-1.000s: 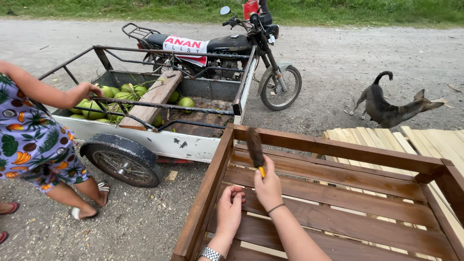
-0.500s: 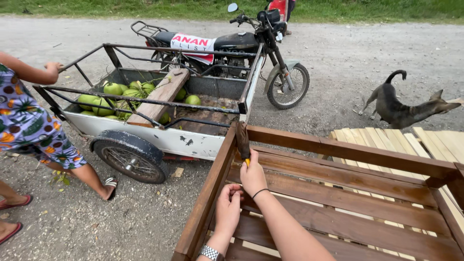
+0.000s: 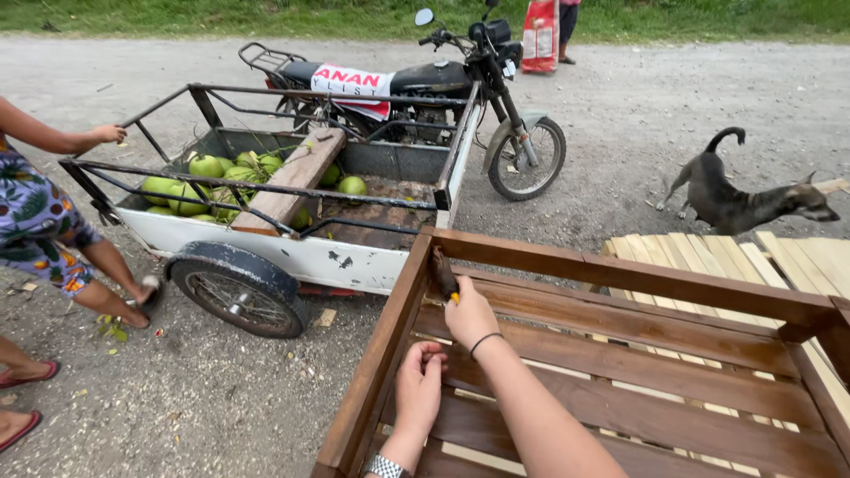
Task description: The person applies dark wood stain to a wooden crate using a brush. They dip the brush into a can of stain and spread it across the slats and frame of the crate, covering the light wood with a dark finish.
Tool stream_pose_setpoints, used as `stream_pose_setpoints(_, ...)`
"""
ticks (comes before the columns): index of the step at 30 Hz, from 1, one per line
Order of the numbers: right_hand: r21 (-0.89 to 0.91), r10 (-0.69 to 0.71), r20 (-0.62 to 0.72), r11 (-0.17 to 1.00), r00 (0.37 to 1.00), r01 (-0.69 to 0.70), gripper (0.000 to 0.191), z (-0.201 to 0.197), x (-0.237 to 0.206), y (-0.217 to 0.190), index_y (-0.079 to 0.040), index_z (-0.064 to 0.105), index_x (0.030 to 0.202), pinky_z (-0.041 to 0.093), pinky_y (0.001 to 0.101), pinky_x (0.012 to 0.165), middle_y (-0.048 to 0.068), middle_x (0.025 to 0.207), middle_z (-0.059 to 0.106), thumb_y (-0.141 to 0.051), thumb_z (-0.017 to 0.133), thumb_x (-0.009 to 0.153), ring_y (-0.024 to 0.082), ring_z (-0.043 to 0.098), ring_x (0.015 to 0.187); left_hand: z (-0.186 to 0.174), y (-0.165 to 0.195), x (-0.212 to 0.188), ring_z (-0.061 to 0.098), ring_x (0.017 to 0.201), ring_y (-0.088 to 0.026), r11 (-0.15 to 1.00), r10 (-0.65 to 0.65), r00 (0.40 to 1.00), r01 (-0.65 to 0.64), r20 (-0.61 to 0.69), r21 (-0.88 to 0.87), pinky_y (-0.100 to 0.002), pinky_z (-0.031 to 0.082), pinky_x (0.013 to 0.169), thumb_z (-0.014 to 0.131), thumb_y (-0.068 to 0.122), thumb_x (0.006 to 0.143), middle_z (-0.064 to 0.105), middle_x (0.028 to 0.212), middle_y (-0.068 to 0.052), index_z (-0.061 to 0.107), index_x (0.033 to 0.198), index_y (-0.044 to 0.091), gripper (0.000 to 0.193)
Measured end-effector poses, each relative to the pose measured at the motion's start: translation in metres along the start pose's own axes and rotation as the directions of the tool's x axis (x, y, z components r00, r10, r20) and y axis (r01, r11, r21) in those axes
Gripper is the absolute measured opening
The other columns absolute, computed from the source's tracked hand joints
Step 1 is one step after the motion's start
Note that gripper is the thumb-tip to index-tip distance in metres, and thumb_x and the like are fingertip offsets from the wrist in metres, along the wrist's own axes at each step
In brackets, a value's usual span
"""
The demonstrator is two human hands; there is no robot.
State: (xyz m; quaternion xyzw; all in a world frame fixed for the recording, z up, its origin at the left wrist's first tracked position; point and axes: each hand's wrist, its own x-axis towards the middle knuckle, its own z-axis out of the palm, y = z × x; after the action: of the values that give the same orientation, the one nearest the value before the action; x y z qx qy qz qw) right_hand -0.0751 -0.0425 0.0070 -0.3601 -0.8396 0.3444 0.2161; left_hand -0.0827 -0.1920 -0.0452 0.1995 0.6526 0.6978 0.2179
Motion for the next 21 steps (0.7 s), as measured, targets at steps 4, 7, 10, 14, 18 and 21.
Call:
stream_pose_setpoints(4, 0.055, -0.044, -0.046, 0.997, 0.998, 0.046, 0.046, -0.007, -0.013, 0.003, -0.015, 0.050, 0.135, 0.052, 0.0548, 0.082, 0.030, 0.097, 0.070, -0.014, 0.058, 0.090, 0.048, 0.067, 0.097, -0.002, -0.003, -0.002, 0.071, 0.087, -0.013, 0.999, 0.017, 1.000, -0.017, 0.002, -0.044, -0.027, 0.058, 0.080, 0.055, 0.009, 0.096, 0.072, 0.095, -0.008, 0.066, 0.109, 0.001, 0.019)
stream_pose_setpoints(7, 0.086, -0.003, -0.127, 0.996, 0.992, 0.014, 0.051, -0.009, -0.026, 0.013, -0.017, 0.043, 0.141, 0.052, 0.0563, 0.079, 0.030, 0.097, 0.070, -0.014, 0.057, 0.092, 0.048, 0.067, 0.094, -0.006, -0.005, -0.004, 0.071, 0.085, -0.014, 0.995, -0.090, 0.996, 0.090, 0.001, -0.049, -0.029, 0.054, 0.074, 0.055, 0.010, 0.096, 0.072, 0.096, -0.007, 0.064, 0.111, 0.003, 0.020)
stream_pose_setpoints(10, 0.079, -0.011, -0.126, 0.997, 0.992, 0.021, 0.051, -0.006, -0.022, 0.021, -0.016, 0.042, 0.141, 0.052, 0.0564, 0.078, 0.030, 0.098, 0.070, -0.014, 0.058, 0.093, 0.049, 0.067, 0.093, -0.008, -0.004, -0.004, 0.070, 0.085, -0.014, 0.998, -0.026, 1.000, 0.027, 0.010, -0.062, -0.027, 0.057, 0.079, 0.054, 0.011, 0.097, 0.073, 0.097, -0.006, 0.064, 0.112, 0.003, 0.019)
stream_pose_setpoints(14, -0.023, -0.040, 0.027, 0.999, 0.999, 0.041, 0.050, 0.002, -0.004, 0.016, -0.018, 0.046, 0.137, 0.052, 0.0547, 0.082, 0.030, 0.097, 0.070, -0.011, 0.059, 0.088, 0.048, 0.067, 0.094, -0.008, 0.000, -0.003, 0.070, 0.087, -0.013, 0.999, 0.000, 1.000, 0.001, 0.005, -0.053, -0.027, 0.057, 0.081, 0.054, 0.010, 0.097, 0.073, 0.097, -0.006, 0.063, 0.111, 0.003, 0.018)
stream_pose_setpoints(18, 0.051, -0.059, -0.047, 0.997, 0.997, 0.061, 0.044, 0.000, -0.005, 0.008, -0.017, 0.048, 0.136, 0.053, 0.0537, 0.079, 0.029, 0.095, 0.072, -0.015, 0.060, 0.093, 0.047, 0.068, 0.092, -0.008, 0.002, -0.001, 0.070, 0.088, -0.014, 0.998, -0.009, 1.000, 0.010, 0.015, -0.064, -0.028, 0.058, 0.082, 0.054, 0.010, 0.098, 0.071, 0.096, -0.007, 0.063, 0.110, 0.001, 0.018)
stream_pose_setpoints(21, 0.182, -0.062, -0.126, 0.980, 0.990, 0.084, 0.049, -0.007, -0.019, 0.007, -0.017, 0.046, 0.138, 0.055, 0.0520, 0.075, 0.028, 0.092, 0.072, -0.014, 0.058, 0.091, 0.045, 0.071, 0.086, -0.009, 0.001, -0.002, 0.070, 0.089, -0.014, 0.997, 0.005, 1.000, -0.003, 0.022, -0.082, -0.028, 0.058, 0.083, 0.054, 0.010, 0.098, 0.071, 0.096, -0.007, 0.063, 0.110, 0.001, 0.018)
